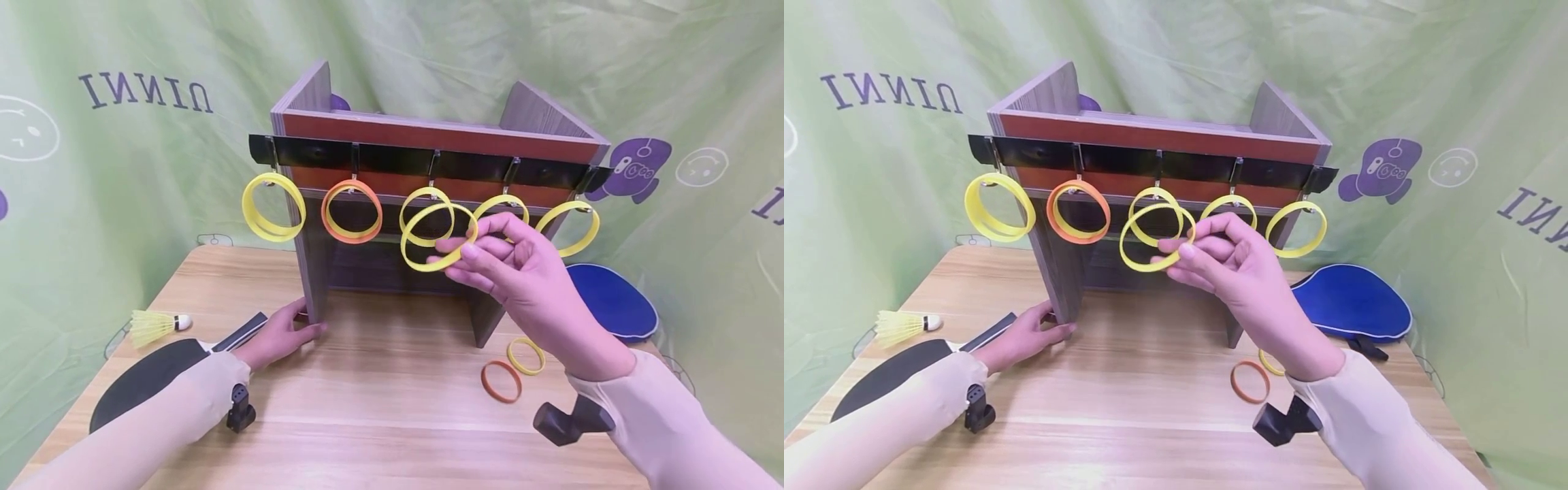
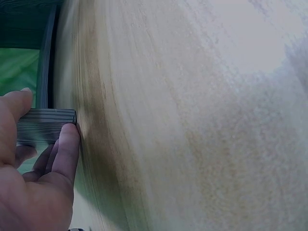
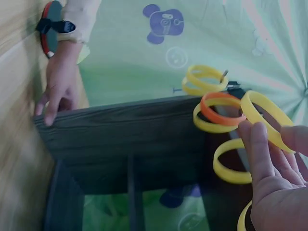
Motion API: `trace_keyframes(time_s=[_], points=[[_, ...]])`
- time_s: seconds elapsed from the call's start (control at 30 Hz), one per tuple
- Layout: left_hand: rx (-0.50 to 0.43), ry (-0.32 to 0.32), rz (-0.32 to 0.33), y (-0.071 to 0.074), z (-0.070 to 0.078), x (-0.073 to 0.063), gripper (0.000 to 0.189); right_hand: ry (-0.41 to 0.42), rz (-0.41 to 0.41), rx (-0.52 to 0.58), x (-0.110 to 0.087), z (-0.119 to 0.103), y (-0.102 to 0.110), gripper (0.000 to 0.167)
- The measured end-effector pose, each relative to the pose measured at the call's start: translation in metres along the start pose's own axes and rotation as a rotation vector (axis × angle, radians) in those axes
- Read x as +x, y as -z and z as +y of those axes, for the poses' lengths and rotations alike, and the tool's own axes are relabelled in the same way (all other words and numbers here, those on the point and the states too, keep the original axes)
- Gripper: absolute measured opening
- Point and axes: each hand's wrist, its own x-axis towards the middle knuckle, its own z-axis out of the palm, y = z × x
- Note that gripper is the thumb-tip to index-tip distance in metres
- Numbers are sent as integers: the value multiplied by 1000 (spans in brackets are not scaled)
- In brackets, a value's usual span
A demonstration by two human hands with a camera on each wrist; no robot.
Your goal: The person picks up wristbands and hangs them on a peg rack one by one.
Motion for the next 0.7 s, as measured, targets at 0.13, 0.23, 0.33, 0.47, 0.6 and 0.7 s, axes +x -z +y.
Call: trace_keyframes(time_s=[0.13,0.23,0.33,0.47,0.6,0.7], points=[[0,1,-1,0,0,-1,61,23,44,37,7,-3,-9,14],[1,2,-2,1,-1,-1,62,9,82,45,10,-4,-14,15],[2,-3,-4,1,-1,-1,64,-6,116,50,13,-5,-18,15],[-2,-3,-5,1,0,-1,64,-19,138,74,18,-4,-20,15],[-6,-2,-7,1,-1,0,64,-46,161,82,21,1,-22,17],[-8,-4,-7,1,-1,-1,65,-65,174,83,22,5,-23,18]])
